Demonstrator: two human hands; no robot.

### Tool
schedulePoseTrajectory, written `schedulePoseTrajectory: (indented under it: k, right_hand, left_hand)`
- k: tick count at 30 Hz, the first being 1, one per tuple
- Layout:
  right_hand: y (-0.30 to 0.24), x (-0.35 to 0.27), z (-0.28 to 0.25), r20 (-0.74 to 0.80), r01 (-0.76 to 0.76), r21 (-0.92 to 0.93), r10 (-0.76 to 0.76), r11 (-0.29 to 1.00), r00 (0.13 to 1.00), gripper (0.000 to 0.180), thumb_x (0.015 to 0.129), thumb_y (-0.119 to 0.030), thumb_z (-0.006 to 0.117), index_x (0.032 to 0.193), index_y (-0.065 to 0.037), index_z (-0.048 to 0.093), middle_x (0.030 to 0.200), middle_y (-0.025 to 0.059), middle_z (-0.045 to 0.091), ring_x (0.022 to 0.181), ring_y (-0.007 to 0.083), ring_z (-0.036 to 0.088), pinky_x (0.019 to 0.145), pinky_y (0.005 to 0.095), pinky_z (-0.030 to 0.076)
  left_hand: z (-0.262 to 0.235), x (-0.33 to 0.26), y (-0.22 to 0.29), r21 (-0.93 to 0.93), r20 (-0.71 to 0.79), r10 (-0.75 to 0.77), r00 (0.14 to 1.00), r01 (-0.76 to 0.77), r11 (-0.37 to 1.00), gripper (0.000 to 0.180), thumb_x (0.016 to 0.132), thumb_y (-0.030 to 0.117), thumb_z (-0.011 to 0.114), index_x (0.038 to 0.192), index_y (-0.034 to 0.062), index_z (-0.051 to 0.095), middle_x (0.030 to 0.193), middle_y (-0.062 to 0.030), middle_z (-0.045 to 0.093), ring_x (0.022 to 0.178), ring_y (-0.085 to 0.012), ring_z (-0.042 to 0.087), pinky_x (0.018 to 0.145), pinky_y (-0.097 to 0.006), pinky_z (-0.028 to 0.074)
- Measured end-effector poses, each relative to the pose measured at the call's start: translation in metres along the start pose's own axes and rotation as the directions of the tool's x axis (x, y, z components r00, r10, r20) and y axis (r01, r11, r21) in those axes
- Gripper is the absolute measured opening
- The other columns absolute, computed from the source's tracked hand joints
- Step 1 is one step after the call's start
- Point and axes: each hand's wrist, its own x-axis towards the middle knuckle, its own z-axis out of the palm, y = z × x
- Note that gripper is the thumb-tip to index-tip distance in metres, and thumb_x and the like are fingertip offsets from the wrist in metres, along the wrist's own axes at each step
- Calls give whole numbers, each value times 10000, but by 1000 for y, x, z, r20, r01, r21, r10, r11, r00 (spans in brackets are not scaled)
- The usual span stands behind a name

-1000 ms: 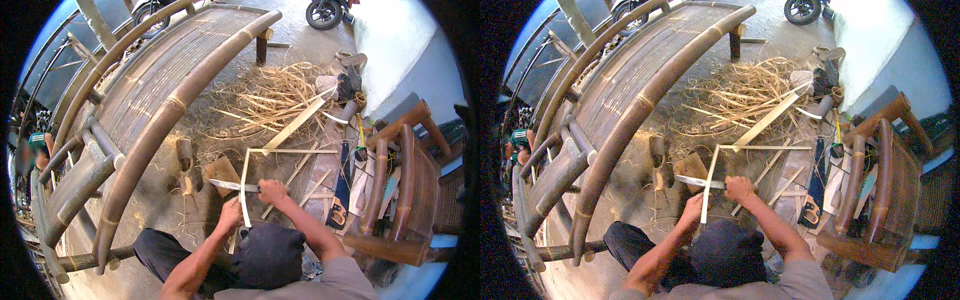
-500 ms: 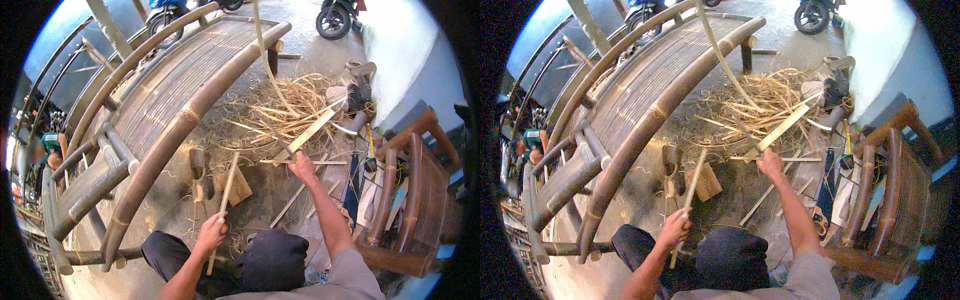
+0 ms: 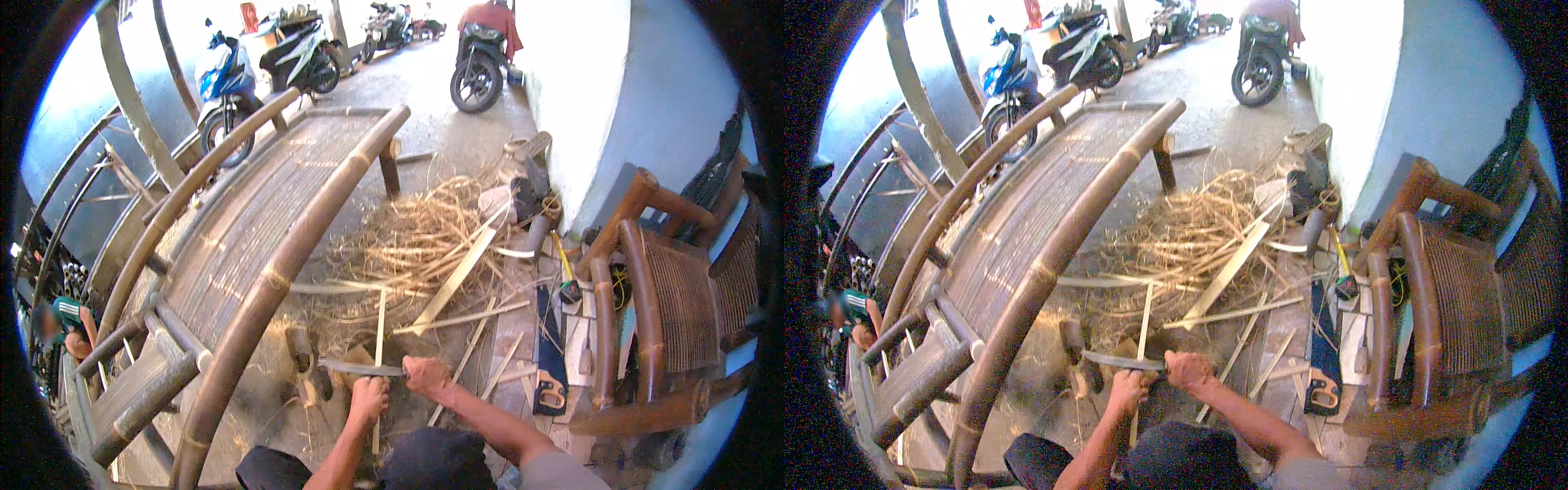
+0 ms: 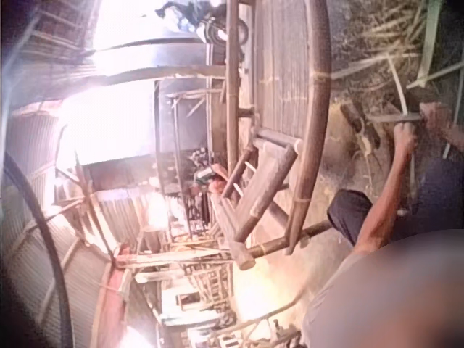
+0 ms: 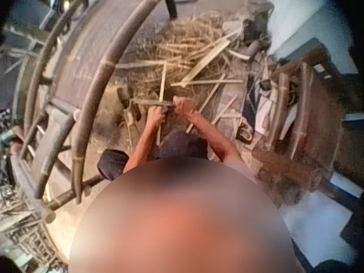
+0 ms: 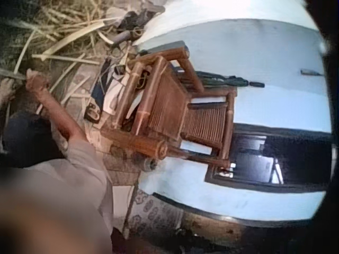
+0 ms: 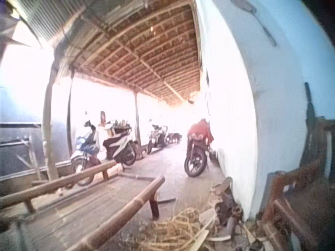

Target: The person sits on the ground and uses a knife to split and shape thin bamboo strips. They repeatedly insert the strips into slots on a bamboo bench frame, adjusting and tapping them into place.

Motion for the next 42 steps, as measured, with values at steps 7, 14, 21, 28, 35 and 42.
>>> schedulePoseTrajectory:
  k: [7, 14, 21, 28, 35, 42]
  right_hand:
    - [61, 51, -28, 69, -168, -84, 174, 982, 982, 282, 808, -294, 681, 982, -74, 650, 870, 216, 718, 843, 439, 712, 744, 537, 570]
    - [103, 59, -6, 66, -495, -141, 507, 857, 859, 307, 831, -325, 691, 956, -47, 727, 903, 207, 736, 858, 395, 728, 750, 514, 576]
    - [54, 37, -45, -90, -189, 107, 199, 976, 976, 369, 799, -362, 700, 1006, -58, 667, 834, 232, 705, 789, 448, 691, 700, 555, 539]
    - [-50, -12, -19, 151, 74, 103, -89, 992, 985, 303, 805, -328, 675, 959, -76, 610, 828, 217, 703, 786, 450, 692, 711, 556, 553]
    - [6, 49, -23, 1, -116, -108, 117, 987, 993, 224, 814, -238, 668, 917, -39, 663, 847, 227, 706, 818, 423, 711, 689, 534, 573]
    - [71, 72, -67, -144, -407, -22, 400, 913, 905, 289, 782, -283, 719, 901, -22, 681, 843, 243, 706, 806, 423, 711, 691, 515, 569]
  left_hand:
    - [-17, -91, 1, -118, 81, -103, 991, 112, 987, 300, 1013, 175, 490, 1262, 71, 621, 718, 20, 498, 552, -84, 454, 484, -265, 386]
    - [-19, -176, 9, -219, 107, -47, 993, 70, 973, 375, 1063, 207, 493, 1409, 70, 538, 645, 56, 429, 462, -58, 349, 422, -232, 295]
    - [-53, -101, -9, 330, -175, 345, 922, -276, 903, 261, 1035, 234, 470, 983, 7, 590, 695, 14, 466, 622, -102, 458, 563, -295, 390]
    - [-35, -26, -10, 411, -212, 233, 949, -130, 902, 241, 1007, 172, 515, 1070, -40, 609, 715, -86, 589, 602, -178, 531, 571, -396, 443]
    - [-31, -111, 10, 99, -123, 42, 992, -30, 995, 265, 1046, 238, 504, 1182, 54, 636, 766, 23, 546, 608, -71, 493, 487, -256, 410]
    - [-55, -188, 18, 241, -136, -67, 988, 99, 966, 339, 1048, 153, 469, 1345, 58, 601, 712, 40, 494, 616, -63, 462, 556, -247, 418]
